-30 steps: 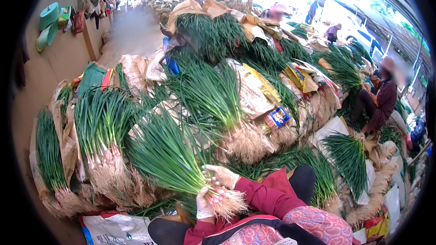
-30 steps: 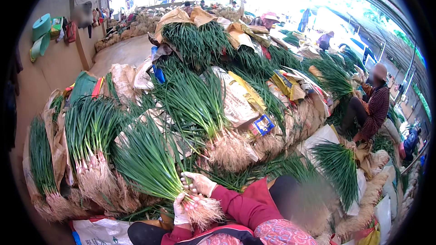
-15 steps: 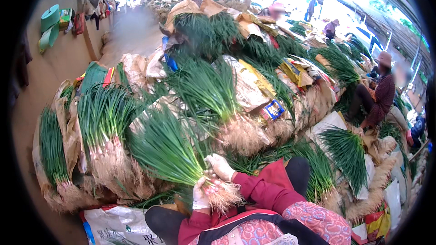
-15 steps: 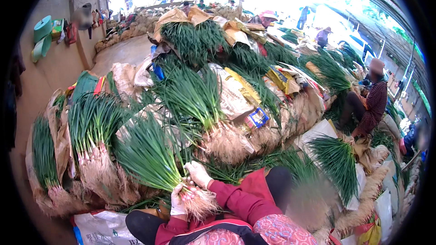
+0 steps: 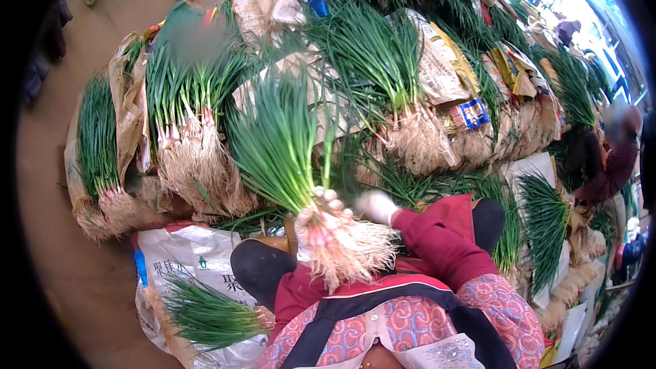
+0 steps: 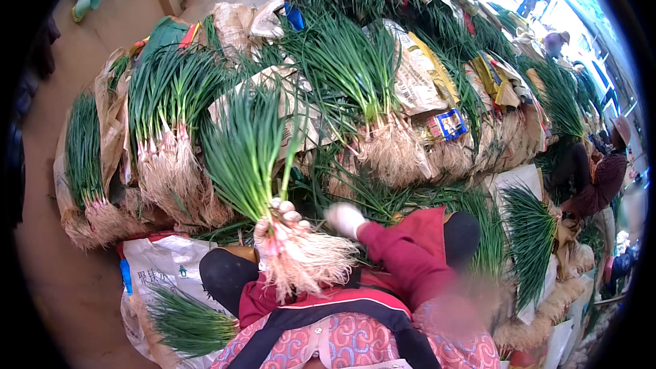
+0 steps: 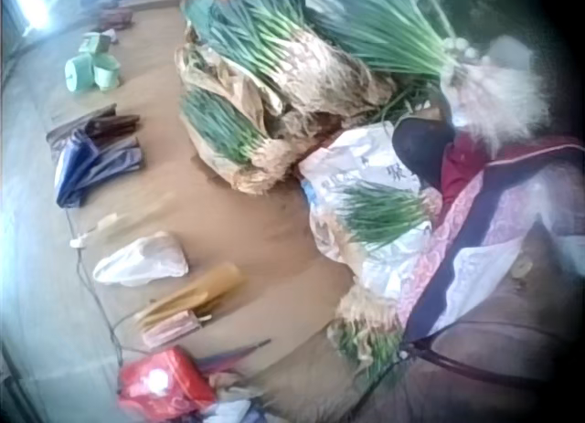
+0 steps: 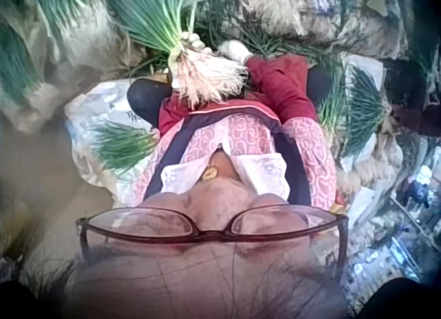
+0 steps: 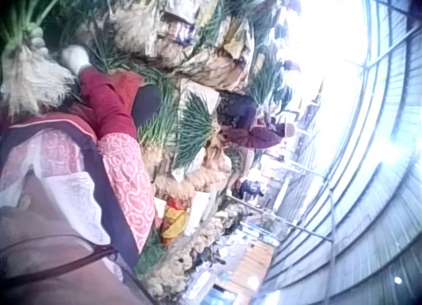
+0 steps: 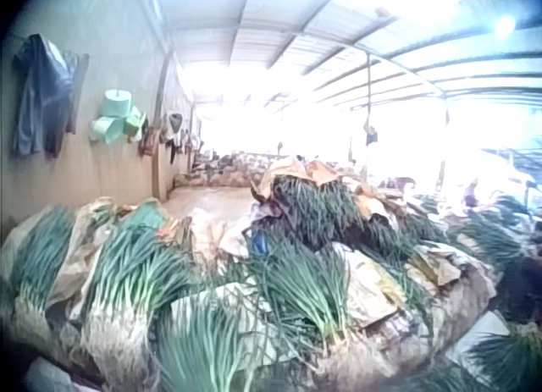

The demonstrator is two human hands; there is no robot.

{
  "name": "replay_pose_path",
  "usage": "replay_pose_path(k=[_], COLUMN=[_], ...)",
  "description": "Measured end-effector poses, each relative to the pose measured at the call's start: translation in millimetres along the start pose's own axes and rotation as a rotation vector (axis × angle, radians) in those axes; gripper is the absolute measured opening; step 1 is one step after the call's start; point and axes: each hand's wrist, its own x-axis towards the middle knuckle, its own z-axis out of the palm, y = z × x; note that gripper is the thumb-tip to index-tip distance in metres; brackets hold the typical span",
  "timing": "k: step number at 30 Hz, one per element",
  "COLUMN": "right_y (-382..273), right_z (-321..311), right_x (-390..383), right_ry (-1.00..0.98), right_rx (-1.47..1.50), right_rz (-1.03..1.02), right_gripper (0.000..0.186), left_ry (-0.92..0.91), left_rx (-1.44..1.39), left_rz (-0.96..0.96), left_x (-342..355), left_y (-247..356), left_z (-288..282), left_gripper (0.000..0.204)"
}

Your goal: The person sorts and bunches green onions by hand, picking up stems from a large pile on the floor and organizing them into held bundles.

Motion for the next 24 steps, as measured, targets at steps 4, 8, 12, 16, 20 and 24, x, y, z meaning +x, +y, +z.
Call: replay_pose_path(k=[4,8,12,16,20,24], right_y=[-6.1,11.4,19.7,-45.3,-50.4,-13.6], right_z=[-1.6,-97.4,-80.8,26.9,58.8,18.0], right_x=[-27.8,22.8,76.7,39.2,-19.2,-33.9], right_ry=[-0.741,0.410,0.230,-0.014,-0.273,-0.493], right_rx=[0.183,0.463,0.141,-0.154,0.024,0.412], right_rz=[0.313,0.466,0.701,0.436,0.328,0.342], right_gripper=[0.037,0.047,0.069,0.062,0.057,0.053], left_ry=[-0.060,0.102,0.173,0.236,0.255,0.280], left_rx=[-0.025,0.039,0.121,0.123,0.144,0.160], left_rz=[0.063,-0.058,-0.047,-0.084,-0.093,-0.051], left_x=[1.3,6.9,11.8,10.6,12.6,19.7], left_y=[9.6,-2.2,-9.7,-5.0,-11.9,-22.1], left_z=[-2.1,-21.3,-27.9,-22.4,-30.8,-36.3], left_gripper=[0.037,0.038,0.039,0.035,0.041,0.059])
